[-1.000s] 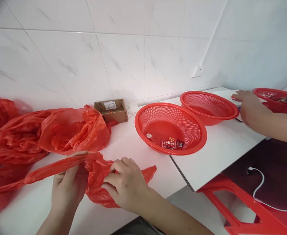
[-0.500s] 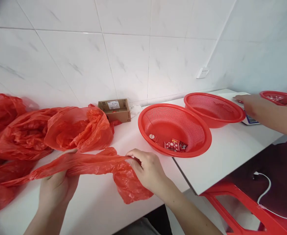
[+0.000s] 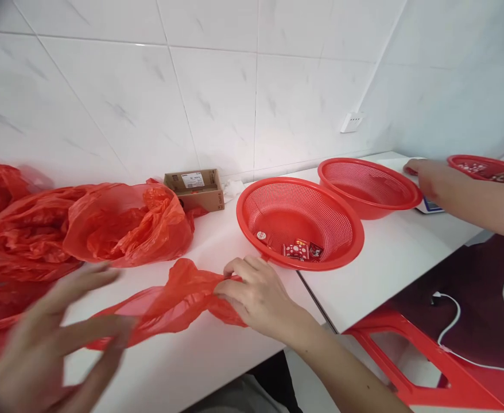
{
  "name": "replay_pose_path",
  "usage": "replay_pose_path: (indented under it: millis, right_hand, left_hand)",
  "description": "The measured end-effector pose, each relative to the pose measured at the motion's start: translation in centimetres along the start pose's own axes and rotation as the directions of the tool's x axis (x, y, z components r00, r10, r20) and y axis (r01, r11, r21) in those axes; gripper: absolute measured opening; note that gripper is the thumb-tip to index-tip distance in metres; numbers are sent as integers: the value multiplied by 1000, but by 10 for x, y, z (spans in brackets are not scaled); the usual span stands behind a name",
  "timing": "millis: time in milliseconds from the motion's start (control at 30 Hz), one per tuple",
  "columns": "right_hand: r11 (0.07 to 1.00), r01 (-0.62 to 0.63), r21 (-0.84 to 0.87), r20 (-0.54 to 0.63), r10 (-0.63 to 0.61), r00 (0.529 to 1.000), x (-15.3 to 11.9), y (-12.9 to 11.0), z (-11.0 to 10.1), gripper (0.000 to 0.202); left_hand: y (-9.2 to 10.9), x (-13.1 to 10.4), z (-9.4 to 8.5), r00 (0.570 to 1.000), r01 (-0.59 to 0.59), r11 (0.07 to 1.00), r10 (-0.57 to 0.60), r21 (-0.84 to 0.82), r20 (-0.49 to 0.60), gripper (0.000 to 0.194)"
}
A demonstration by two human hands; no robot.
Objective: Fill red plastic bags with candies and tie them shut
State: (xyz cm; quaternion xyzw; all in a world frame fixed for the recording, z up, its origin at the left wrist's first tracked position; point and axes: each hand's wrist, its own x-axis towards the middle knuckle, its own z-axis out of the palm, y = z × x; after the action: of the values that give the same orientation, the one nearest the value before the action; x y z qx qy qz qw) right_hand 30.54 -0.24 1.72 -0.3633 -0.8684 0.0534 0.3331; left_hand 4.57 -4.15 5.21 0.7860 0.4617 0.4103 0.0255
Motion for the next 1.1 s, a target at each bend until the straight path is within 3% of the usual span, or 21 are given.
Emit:
replay_pose_path:
  millis: [33, 100, 200, 300, 400, 533, 633, 733, 800, 900, 1000, 1100]
  right_hand:
    - [1000, 1, 3, 1, -1, 1000, 1, -3, 0, 25]
    - [1000, -3, 3, 12, 3, 1000, 1, -7, 1, 25]
    - [998, -41, -43, 76, 44, 996, -4, -6, 4, 21]
    - [983, -116, -145, 128, 135, 983, -12, 3, 14, 30]
    - [952, -186, -244, 140, 224, 964, -20, 13, 23, 21]
    - [948, -142, -286, 257, 219, 941, -38, 18, 22, 20]
    - [955, -138, -264, 397, 237, 886, -62, 18, 7, 12]
    - [945, -220, -241, 454, 310, 835, -83, 11, -17, 14]
    - [947, -249, -205, 407, 314, 858, -82, -2, -35, 27]
    - [959, -259, -114, 205, 278, 939, -55, -29, -47, 30]
    - [985, -171, -1, 132, 170, 977, -20, -45, -30, 24]
    - [992, -58, -113, 201, 80, 976, -4, -31, 8, 18]
  left_hand:
    - [3, 5, 9, 989, -114, 991, 108, 64, 102, 20]
    - [0, 13, 33, 933, -237, 962, 186, 137, 309, 17]
    - [-20, 18, 68, 883, -171, 970, 71, 175, 464, 25]
    - [-34, 16, 82, 888, -46, 989, -24, 142, 460, 25]
    - [-38, 14, 80, 911, 39, 988, -98, 151, 402, 22]
    - [-50, 20, 70, 940, 79, 902, -210, 425, 269, 36]
    - [-65, 25, 63, 941, 108, 827, -265, 552, 212, 45]
    - [-74, 25, 58, 950, 103, 840, -241, 533, 197, 49]
    - [-72, 23, 58, 954, 85, 883, -207, 462, 219, 51]
    - [-58, 20, 59, 941, 73, 944, -172, 321, 291, 55]
    - [-40, 21, 56, 906, 124, 976, -186, 181, 379, 60]
    - [-31, 22, 42, 835, 230, 973, -201, 6, 512, 57]
